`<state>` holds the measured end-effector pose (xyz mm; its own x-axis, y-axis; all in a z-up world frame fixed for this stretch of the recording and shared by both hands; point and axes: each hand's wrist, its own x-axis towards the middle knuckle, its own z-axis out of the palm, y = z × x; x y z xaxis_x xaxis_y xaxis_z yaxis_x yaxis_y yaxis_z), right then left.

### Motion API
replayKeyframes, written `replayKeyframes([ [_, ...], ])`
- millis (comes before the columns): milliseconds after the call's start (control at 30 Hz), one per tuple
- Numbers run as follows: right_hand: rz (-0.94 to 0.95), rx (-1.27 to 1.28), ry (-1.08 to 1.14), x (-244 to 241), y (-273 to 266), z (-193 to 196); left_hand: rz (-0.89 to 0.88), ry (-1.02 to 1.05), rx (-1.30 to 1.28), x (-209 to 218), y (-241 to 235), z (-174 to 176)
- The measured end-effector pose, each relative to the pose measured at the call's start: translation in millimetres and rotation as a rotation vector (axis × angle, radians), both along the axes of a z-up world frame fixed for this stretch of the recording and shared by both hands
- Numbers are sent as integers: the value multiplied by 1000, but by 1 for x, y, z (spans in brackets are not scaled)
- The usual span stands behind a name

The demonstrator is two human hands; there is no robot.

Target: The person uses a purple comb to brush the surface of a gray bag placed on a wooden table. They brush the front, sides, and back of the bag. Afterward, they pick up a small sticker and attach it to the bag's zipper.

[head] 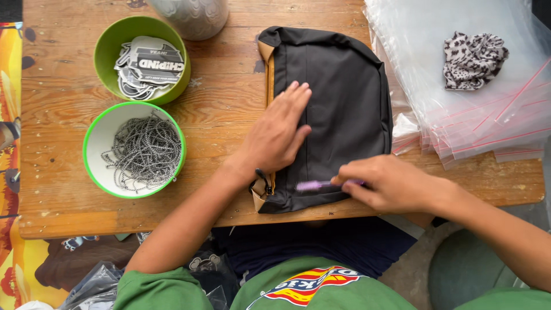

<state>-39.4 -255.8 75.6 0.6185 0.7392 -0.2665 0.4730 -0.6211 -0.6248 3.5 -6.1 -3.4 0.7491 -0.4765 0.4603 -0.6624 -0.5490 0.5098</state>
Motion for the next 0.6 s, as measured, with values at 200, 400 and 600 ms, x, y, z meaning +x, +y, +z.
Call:
replayKeyframes([
  [200,-210,-79,-366,42,-65,-19,-45,4,350,0,4,-9],
  [400,-177,-345,-1012,86,-59,9,-54,-11,349,-1,5,-6],
  [600,-166,-121,-518,138,-5,-17,-45,-12,377,-1,5,-6],
])
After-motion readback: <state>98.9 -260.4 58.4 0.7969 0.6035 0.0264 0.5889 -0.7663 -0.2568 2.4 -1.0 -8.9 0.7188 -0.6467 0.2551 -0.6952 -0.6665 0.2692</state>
